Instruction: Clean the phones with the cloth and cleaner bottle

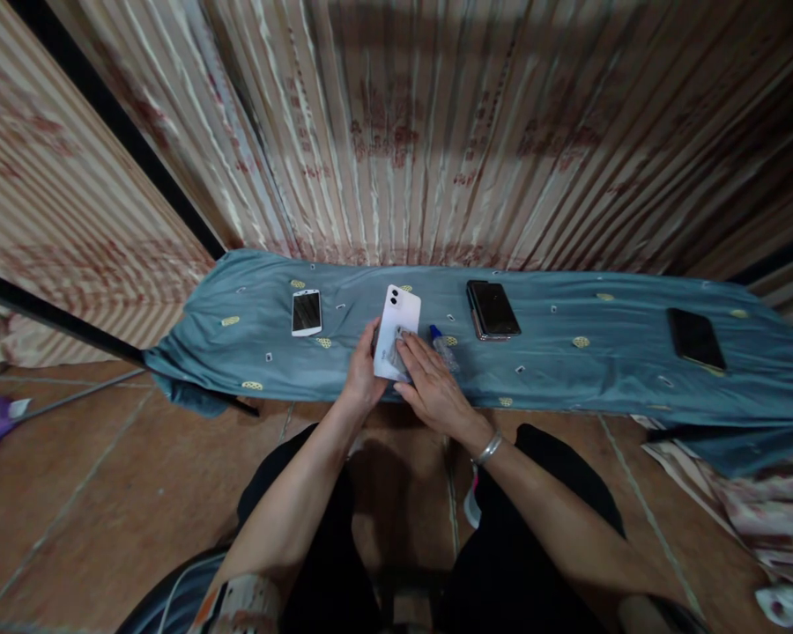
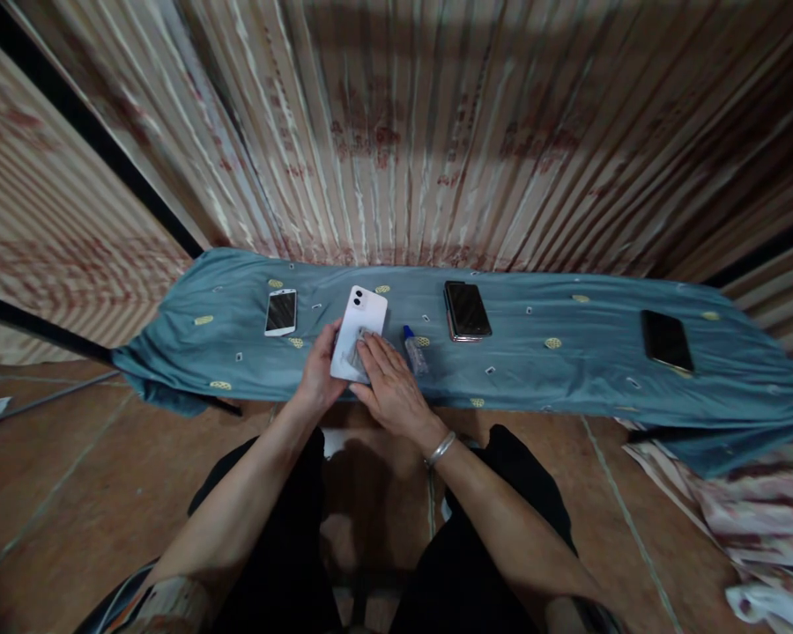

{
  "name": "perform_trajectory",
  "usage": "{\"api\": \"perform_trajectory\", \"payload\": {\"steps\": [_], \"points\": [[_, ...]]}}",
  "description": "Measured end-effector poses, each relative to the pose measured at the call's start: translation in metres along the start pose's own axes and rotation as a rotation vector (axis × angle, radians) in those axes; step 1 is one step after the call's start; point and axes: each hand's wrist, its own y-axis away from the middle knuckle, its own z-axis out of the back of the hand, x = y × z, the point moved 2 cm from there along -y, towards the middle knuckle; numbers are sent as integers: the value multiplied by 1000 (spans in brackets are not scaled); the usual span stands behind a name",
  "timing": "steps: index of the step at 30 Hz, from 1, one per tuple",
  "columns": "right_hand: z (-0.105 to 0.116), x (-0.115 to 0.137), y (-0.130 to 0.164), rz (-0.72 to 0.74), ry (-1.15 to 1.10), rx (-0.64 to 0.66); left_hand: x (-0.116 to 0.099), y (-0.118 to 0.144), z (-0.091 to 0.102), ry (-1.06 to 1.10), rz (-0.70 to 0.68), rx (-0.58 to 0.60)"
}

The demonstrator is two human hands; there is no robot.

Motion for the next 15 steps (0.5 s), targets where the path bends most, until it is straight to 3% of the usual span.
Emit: {"api": "perform_trajectory", "payload": {"steps": [15], "points": [[13, -46, -12, -233, -10, -114, 22, 17, -2, -164, 39, 86]]}}
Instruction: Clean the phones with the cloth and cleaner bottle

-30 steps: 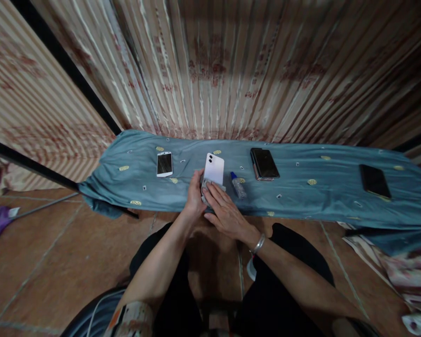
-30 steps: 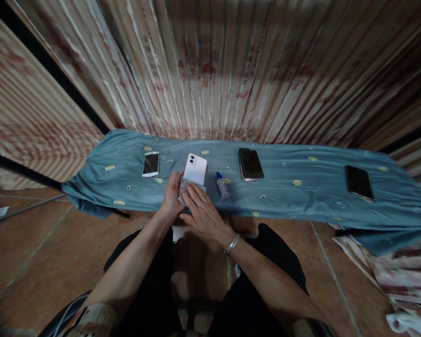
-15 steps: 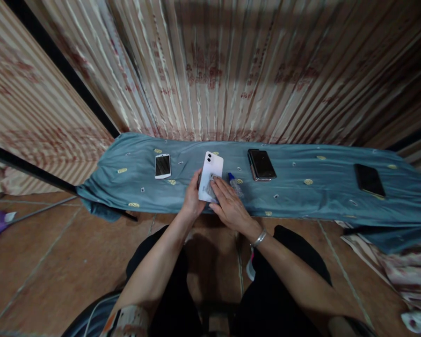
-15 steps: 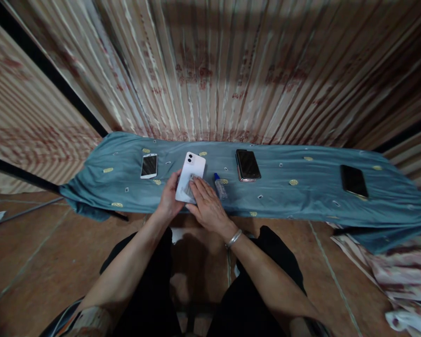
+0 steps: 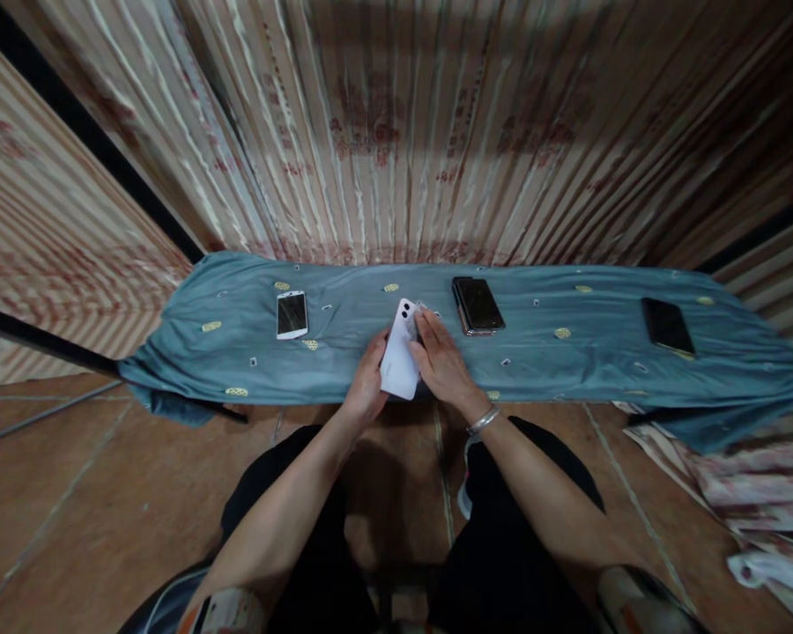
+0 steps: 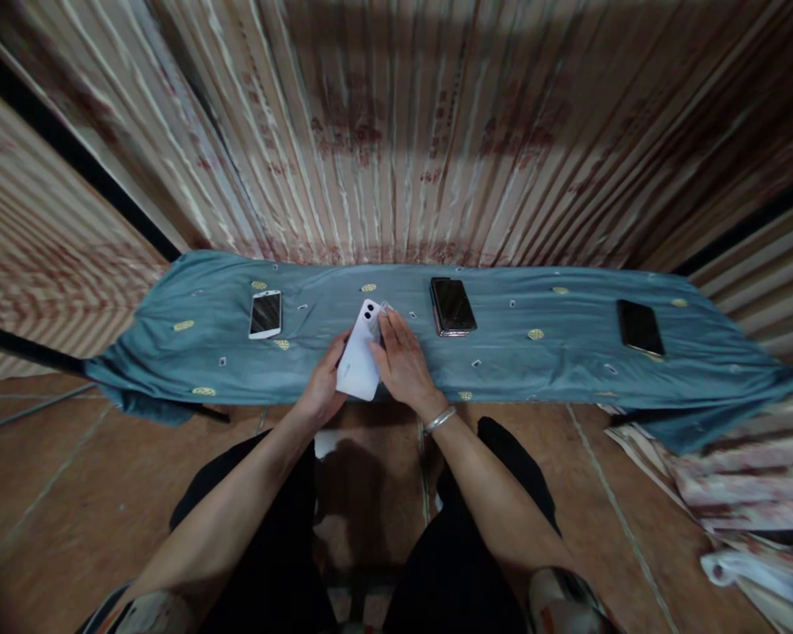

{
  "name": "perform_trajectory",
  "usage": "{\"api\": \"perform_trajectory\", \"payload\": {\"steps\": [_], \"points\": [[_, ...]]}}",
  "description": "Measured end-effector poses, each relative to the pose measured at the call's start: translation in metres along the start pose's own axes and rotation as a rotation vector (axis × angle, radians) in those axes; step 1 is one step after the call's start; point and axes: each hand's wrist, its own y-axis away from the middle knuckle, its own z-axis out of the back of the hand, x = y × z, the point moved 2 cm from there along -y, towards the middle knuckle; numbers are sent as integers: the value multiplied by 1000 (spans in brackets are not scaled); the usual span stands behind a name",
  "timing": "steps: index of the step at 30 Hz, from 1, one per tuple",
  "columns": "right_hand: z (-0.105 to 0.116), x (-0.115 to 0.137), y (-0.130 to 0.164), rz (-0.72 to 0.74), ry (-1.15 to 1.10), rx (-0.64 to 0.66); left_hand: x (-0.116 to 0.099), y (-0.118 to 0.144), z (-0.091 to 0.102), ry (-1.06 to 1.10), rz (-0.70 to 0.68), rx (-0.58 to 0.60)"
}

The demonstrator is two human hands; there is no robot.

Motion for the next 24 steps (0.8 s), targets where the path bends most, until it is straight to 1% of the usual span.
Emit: {"api": "perform_trajectory", "payload": {"steps": [4, 8, 20, 22, 24], "points": [[4, -3, -2, -37, -38, -5, 2, 5, -1, -18, 77, 40], [8, -3, -3, -50, -71, 2, 4, 8, -1, -24, 101, 68], [7, 3, -6, 4, -62, -12, 12, 6, 6, -125, 76, 111], [6, 4, -6, 21, -52, -9, 14, 3, 9, -136, 47, 107], [4, 7, -5, 50, -42, -5, 16, 0, 12, -137, 0, 78]]}}
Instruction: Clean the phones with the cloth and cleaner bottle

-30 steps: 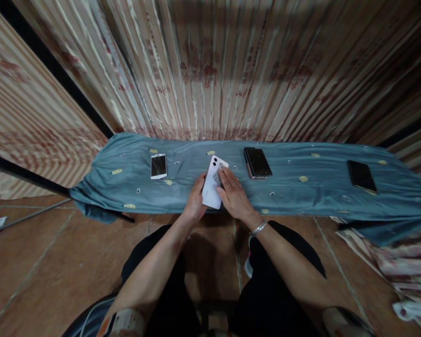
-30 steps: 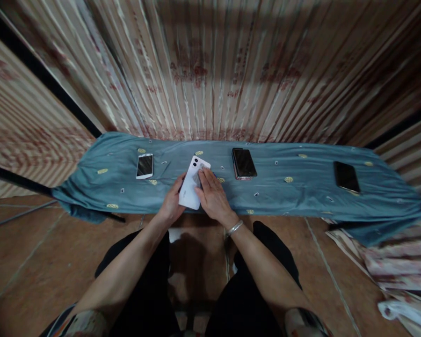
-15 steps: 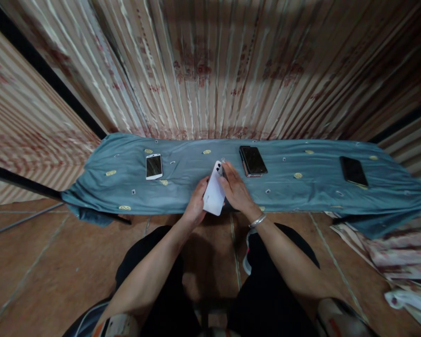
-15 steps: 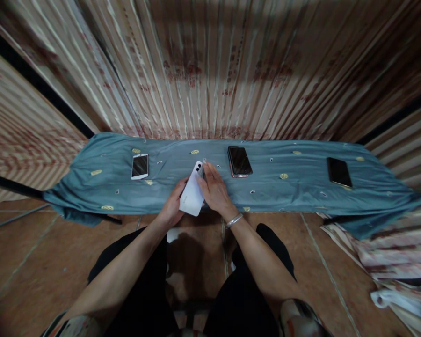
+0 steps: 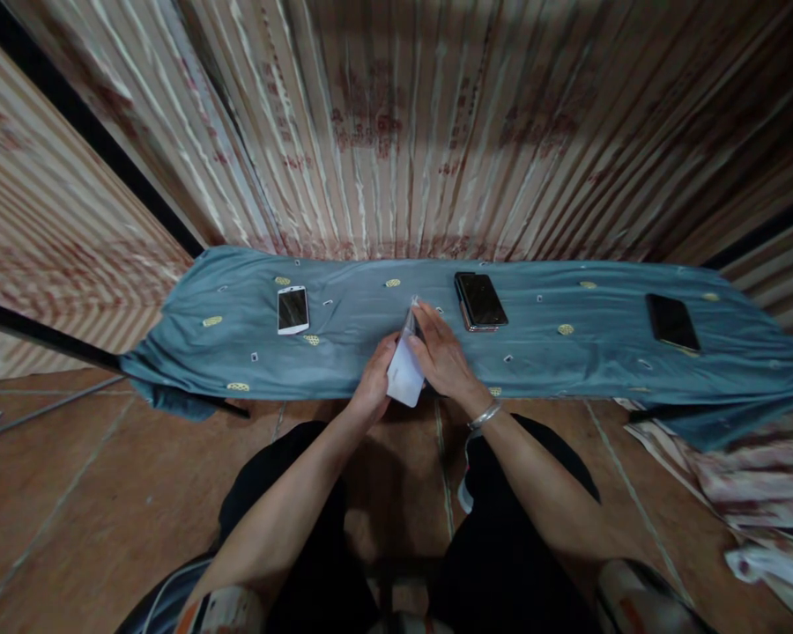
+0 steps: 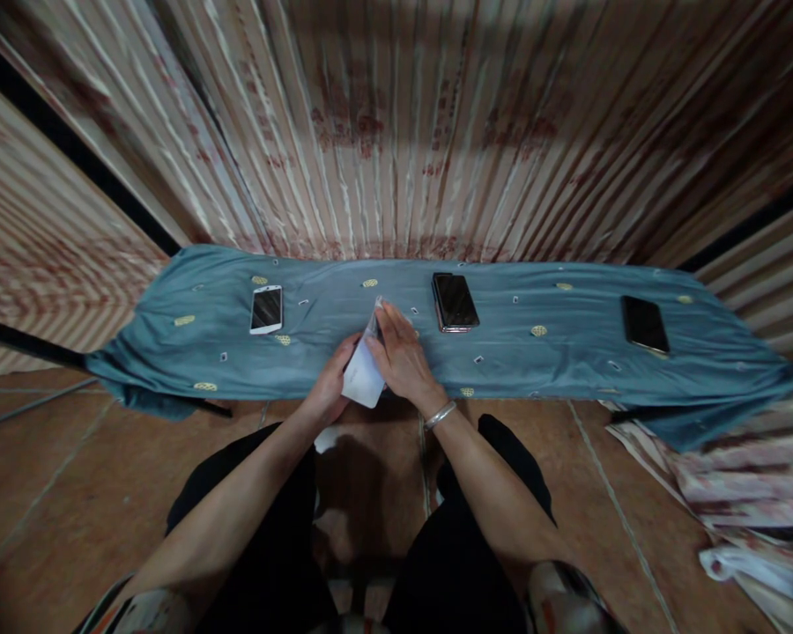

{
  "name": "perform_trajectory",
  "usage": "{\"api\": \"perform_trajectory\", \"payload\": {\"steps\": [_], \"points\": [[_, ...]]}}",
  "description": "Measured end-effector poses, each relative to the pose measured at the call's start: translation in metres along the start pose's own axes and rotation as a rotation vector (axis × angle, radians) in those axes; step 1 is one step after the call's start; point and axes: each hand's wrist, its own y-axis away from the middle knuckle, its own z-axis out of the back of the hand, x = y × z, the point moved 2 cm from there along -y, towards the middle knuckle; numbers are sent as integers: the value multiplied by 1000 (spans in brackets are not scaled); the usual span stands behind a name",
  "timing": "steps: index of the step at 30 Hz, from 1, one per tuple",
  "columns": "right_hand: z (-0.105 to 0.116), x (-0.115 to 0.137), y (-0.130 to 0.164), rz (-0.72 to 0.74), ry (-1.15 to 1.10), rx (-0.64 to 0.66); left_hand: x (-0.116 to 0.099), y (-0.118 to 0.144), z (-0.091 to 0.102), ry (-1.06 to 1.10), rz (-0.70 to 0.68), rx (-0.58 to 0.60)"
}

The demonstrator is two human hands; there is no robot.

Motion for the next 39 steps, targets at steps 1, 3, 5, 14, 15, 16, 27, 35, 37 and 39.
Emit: {"api": "perform_trajectory", "payload": {"steps": [1, 3, 5, 14, 15, 16, 27, 35, 37, 39], "points": [[-1, 1, 1, 17, 5, 0, 1, -2, 2, 1, -18, -17], [-3, 4, 2, 44, 12, -1, 2, -5, 4, 8, -36, -30], [-4, 6, 3, 59, 19, 3, 2, -6, 5, 16, -48, -24], [-9, 18, 9, 104, 43, 53, -5, -6, 3, 83, -43, -63], [-10, 20, 10, 108, 45, 58, -5, -6, 3, 91, -33, -66], [-10, 21, 11, 112, 46, 61, -6, -6, 3, 99, -22, -66], [-17, 31, 19, 126, 43, 121, -20, -2, -6, 186, 9, -61], [-9, 23, 13, 93, 72, 106, -21, 3, -13, 238, 84, -53], [-12, 25, 14, 102, 62, 111, -22, 3, -12, 245, 74, -54], [-17, 29, 16, 120, 49, 122, -23, 2, -11, 249, 55, -63]]}}
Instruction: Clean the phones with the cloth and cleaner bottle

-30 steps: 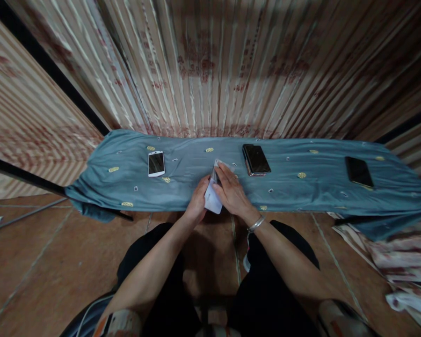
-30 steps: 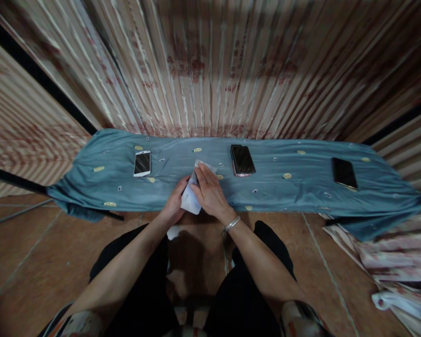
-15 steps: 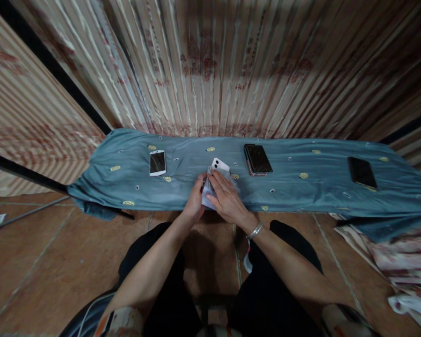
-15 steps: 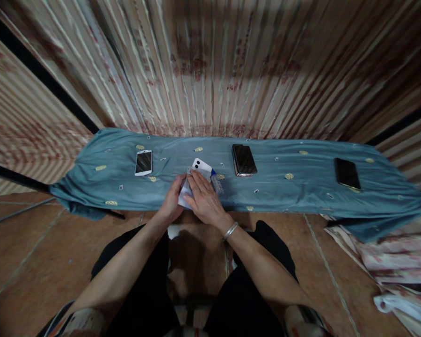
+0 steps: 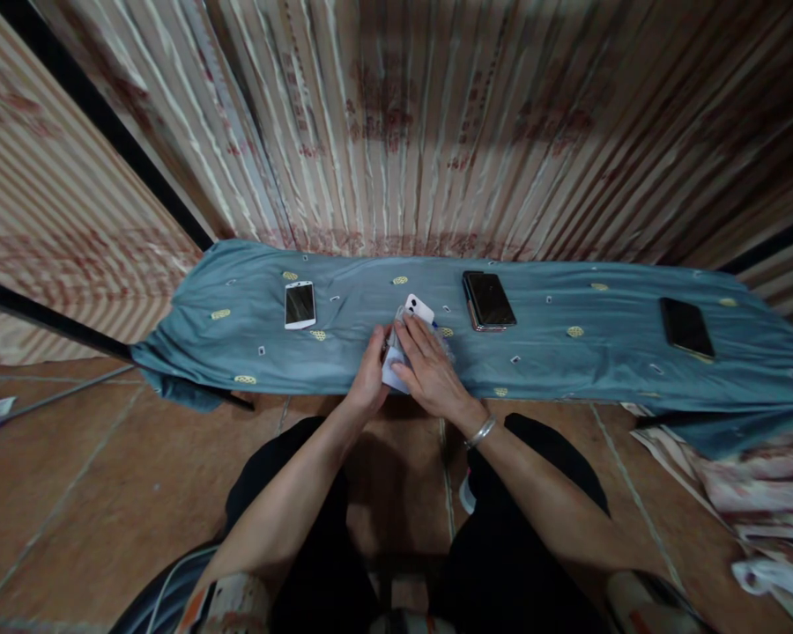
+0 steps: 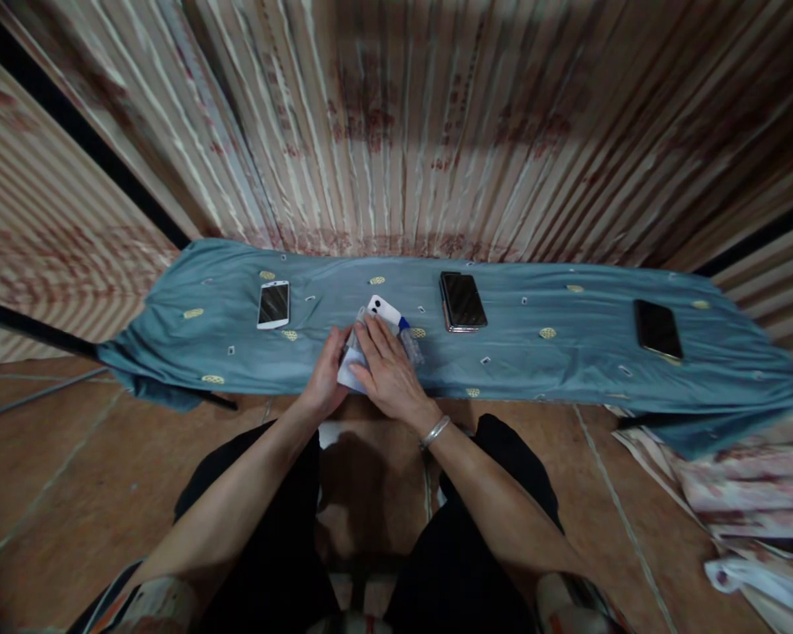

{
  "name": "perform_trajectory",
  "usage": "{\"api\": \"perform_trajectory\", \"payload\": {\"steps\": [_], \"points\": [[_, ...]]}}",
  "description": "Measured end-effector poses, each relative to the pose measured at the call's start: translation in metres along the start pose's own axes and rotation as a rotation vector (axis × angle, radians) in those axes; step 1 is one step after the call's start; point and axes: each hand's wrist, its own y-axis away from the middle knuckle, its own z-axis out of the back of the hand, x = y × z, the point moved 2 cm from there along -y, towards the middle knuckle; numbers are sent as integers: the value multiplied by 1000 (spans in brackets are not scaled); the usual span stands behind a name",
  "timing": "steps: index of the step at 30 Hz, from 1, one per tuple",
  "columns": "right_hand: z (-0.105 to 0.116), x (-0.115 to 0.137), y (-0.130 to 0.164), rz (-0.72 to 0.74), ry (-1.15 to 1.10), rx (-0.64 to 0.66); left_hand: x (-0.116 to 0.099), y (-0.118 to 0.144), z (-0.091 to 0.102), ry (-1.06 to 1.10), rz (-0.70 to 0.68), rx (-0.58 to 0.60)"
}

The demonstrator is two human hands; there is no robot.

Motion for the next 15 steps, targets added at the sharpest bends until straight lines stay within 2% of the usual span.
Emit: {"api": "perform_trajectory", "payload": {"steps": [5, 11, 15], "points": [[-8, 15, 4, 47, -28, 42, -7, -2, 5, 9, -36, -97], [-10, 28, 9, 107, -43, 71, -15, -2, 9, -91, -91, -95], [-12, 34, 10, 149, -51, 89, -19, -5, 11, -99, -95, -143]]}}
